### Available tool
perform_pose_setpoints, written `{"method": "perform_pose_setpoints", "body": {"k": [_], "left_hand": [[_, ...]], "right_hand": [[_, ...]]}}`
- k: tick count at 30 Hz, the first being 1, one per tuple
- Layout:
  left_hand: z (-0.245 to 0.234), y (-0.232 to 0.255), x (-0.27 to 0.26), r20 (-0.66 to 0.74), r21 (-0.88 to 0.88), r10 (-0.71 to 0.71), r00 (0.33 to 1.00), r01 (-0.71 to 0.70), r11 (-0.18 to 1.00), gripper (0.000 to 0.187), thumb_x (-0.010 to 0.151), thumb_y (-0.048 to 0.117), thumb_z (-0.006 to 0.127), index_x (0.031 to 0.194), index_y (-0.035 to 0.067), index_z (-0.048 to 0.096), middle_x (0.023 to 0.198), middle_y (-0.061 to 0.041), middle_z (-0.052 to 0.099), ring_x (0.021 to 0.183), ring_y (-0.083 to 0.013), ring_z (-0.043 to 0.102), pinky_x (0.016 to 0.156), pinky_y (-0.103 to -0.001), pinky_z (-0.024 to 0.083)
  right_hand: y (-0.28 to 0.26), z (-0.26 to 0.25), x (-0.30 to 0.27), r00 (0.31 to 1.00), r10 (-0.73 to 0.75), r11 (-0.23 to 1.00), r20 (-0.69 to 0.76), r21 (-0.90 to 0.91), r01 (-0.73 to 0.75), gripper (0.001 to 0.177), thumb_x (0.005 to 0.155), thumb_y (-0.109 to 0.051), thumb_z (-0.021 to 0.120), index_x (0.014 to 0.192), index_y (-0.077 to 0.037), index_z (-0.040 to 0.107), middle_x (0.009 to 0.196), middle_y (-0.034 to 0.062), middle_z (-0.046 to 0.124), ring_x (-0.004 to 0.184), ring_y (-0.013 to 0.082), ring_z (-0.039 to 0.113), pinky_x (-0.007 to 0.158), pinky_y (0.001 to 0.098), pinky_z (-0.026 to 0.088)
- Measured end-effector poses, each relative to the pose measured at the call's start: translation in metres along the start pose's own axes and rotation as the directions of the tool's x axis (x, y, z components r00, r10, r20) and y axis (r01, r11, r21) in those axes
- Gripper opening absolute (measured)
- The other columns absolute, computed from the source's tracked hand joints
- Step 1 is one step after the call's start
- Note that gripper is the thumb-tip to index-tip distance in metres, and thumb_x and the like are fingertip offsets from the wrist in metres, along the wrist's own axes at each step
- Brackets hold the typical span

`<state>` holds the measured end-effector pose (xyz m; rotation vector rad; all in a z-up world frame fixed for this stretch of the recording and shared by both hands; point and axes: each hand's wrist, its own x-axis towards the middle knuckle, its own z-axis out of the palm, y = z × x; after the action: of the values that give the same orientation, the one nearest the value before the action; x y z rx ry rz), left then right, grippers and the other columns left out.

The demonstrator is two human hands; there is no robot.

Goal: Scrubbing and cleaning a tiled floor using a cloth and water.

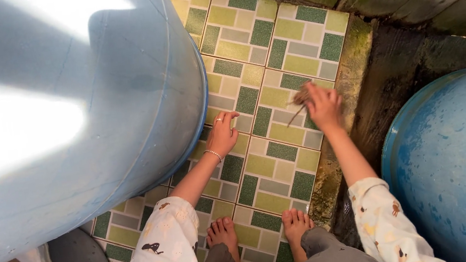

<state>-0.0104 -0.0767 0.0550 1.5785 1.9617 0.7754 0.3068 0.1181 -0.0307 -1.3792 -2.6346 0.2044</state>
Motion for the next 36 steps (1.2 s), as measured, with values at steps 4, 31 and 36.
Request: {"method": "perform_pose_setpoints", "body": {"k": [4,31,36], "left_hand": [[-0.001,-0.011,-0.004,0.023,-0.018,-0.054,0.998,0.054,0.998,0.041,0.084,0.003,0.062,0.124,0.009,0.057,0.123,-0.014,0.055,0.121,-0.0331,0.056,0.1,-0.042,0.049],[0.004,-0.024,0.019,-0.056,-0.067,-0.143,0.988,0.139,0.988,0.041,0.084,0.002,0.062,0.124,0.01,0.06,0.12,-0.013,0.057,0.103,-0.0302,0.063,0.093,-0.041,0.052],[0.003,-0.038,-0.007,0.009,-0.102,-0.135,0.991,0.135,0.986,0.036,0.086,0.002,0.062,0.122,0.008,0.06,0.117,-0.013,0.059,0.095,-0.0272,0.065,0.087,-0.04,0.054]], "right_hand": [[0.007,-0.006,0.036,0.988,0.154,0.988,-0.003,0.007,-0.154,0.071,0.099,-0.027,0.069,0.162,-0.024,0.037,0.15,0.0008,0.056,0.126,0.0319,0.047,0.107,0.0522,0.034],[-0.127,-0.001,0.052,0.908,-0.386,0.901,-0.163,0.144,0.409,0.064,0.083,-0.03,0.075,0.145,-0.029,0.056,0.136,-0.0008,0.064,0.109,0.0317,0.057,0.098,0.0466,0.042],[-0.072,0.033,0.104,0.977,0.176,0.974,-0.117,0.168,-0.155,0.061,0.094,-0.024,0.072,0.151,-0.028,0.052,0.142,-0.0034,0.062,0.119,0.03,0.048,0.106,0.0536,0.03]]}}
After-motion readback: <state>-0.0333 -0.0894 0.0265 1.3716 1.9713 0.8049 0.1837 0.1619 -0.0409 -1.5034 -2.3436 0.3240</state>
